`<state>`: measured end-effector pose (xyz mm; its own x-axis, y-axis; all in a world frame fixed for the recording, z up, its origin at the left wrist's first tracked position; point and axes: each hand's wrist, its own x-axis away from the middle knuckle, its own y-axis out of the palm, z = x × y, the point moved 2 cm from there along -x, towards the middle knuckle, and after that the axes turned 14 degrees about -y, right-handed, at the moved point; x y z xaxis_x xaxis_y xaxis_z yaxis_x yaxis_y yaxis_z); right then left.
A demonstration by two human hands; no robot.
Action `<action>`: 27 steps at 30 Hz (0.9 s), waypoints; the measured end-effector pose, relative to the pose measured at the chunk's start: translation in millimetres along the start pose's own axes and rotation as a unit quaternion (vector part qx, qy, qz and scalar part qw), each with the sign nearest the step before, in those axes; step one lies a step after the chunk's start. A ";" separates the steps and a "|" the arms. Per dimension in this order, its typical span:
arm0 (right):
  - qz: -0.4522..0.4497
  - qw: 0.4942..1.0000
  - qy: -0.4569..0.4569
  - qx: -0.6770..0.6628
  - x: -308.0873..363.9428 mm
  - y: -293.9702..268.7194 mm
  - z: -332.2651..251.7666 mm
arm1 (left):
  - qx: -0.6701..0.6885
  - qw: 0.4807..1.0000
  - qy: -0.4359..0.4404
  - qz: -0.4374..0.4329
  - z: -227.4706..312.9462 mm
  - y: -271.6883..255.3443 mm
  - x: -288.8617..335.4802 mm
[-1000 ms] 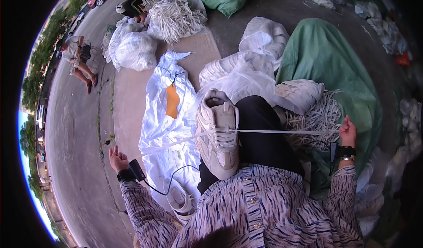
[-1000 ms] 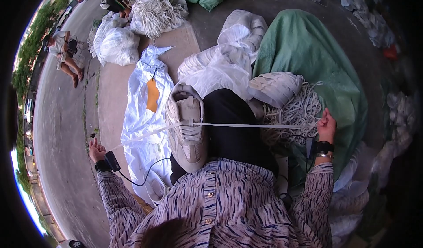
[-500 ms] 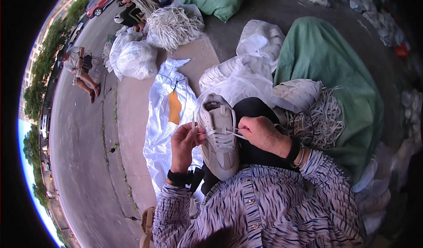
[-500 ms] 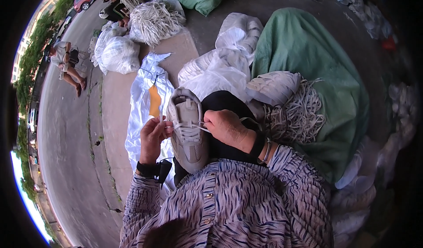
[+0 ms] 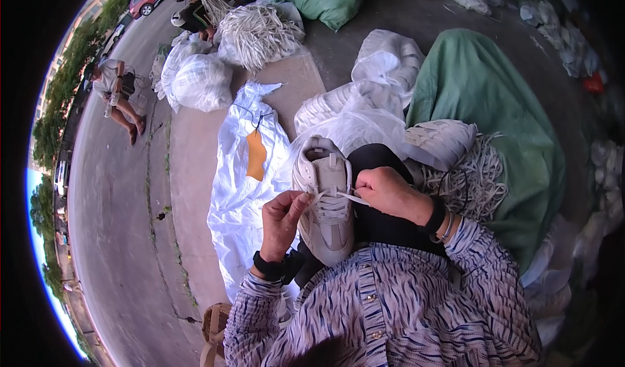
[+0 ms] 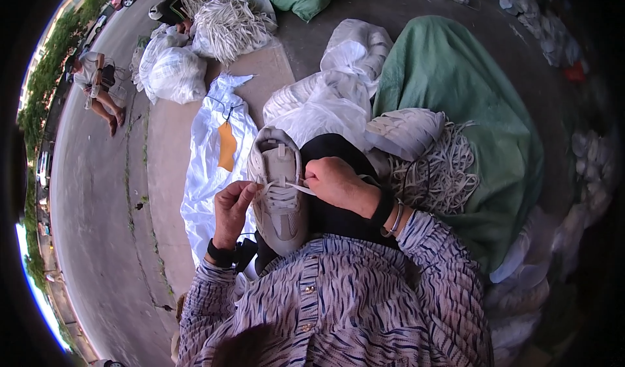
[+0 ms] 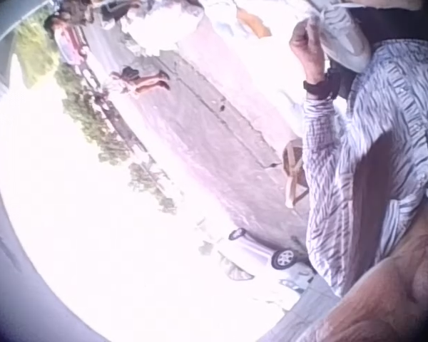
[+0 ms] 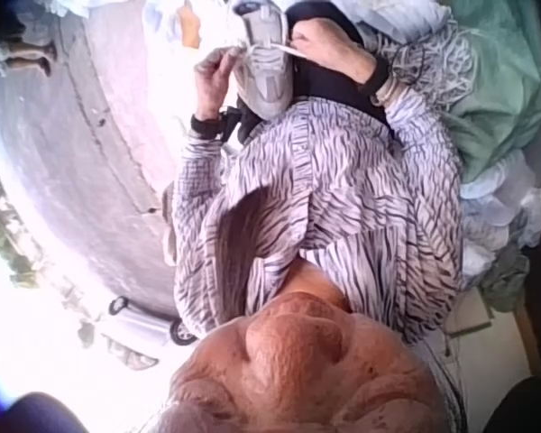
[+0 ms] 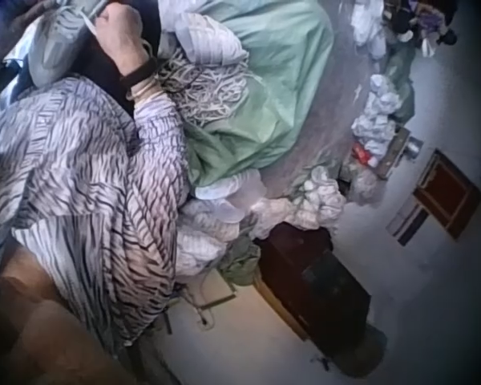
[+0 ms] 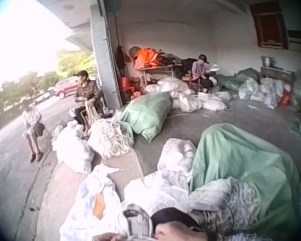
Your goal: The recorder is lacing a white athletic shoe while sitting in a storage area surrounded by bags of components.
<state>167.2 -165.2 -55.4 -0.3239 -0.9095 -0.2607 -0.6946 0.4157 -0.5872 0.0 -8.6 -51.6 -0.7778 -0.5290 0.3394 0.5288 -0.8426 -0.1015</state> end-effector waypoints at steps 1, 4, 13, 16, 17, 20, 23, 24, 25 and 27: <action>-0.010 0.998 0.051 -0.036 0.5 -3.8 -2.7 | 0.005 1.000 -0.002 0.007 2.7 0.4 0.0; -0.034 0.996 0.070 -0.044 -0.5 -3.9 3.3 | 0.019 1.000 -0.010 0.012 -0.9 -2.0 -2.0; -0.023 1.000 0.005 0.009 -3.4 -0.4 1.1 | 0.015 1.000 -0.009 0.010 -20.9 -5.7 -3.2; 0.003 1.000 -0.011 -0.018 -1.4 1.0 5.2 | -0.028 0.997 0.056 0.050 -26.1 -9.6 -9.5; 0.014 0.999 -0.023 -0.020 -0.3 0.7 3.7 | -0.025 0.998 0.041 0.047 -26.0 -8.8 -10.0; -0.011 0.999 -0.036 -0.008 -0.9 -3.4 -2.8 | 0.010 0.999 -0.012 0.034 -13.6 -3.5 -5.6; -0.033 0.996 -0.080 0.025 -2.2 -10.7 -4.9 | 0.015 0.998 -0.054 0.022 -13.7 -3.9 -7.5; -0.036 0.991 -0.113 0.053 -2.7 -12.2 -6.5 | -0.013 0.998 -0.058 0.022 -14.9 -4.6 -8.1; -0.038 0.991 -0.115 0.053 -3.1 -12.5 -7.6 | -0.012 0.998 -0.058 0.023 -14.2 -4.8 -8.2; -0.041 0.987 -0.129 0.083 -3.0 -13.1 -9.2 | -0.038 0.997 -0.063 0.028 -11.8 -4.0 -10.3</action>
<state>171.4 -167.9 -39.8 -0.0809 -0.9209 -0.3814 -0.5898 0.3527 -0.7265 2.0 -0.9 -65.7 -0.6973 -0.5622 0.4447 0.5388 -0.8202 -0.1921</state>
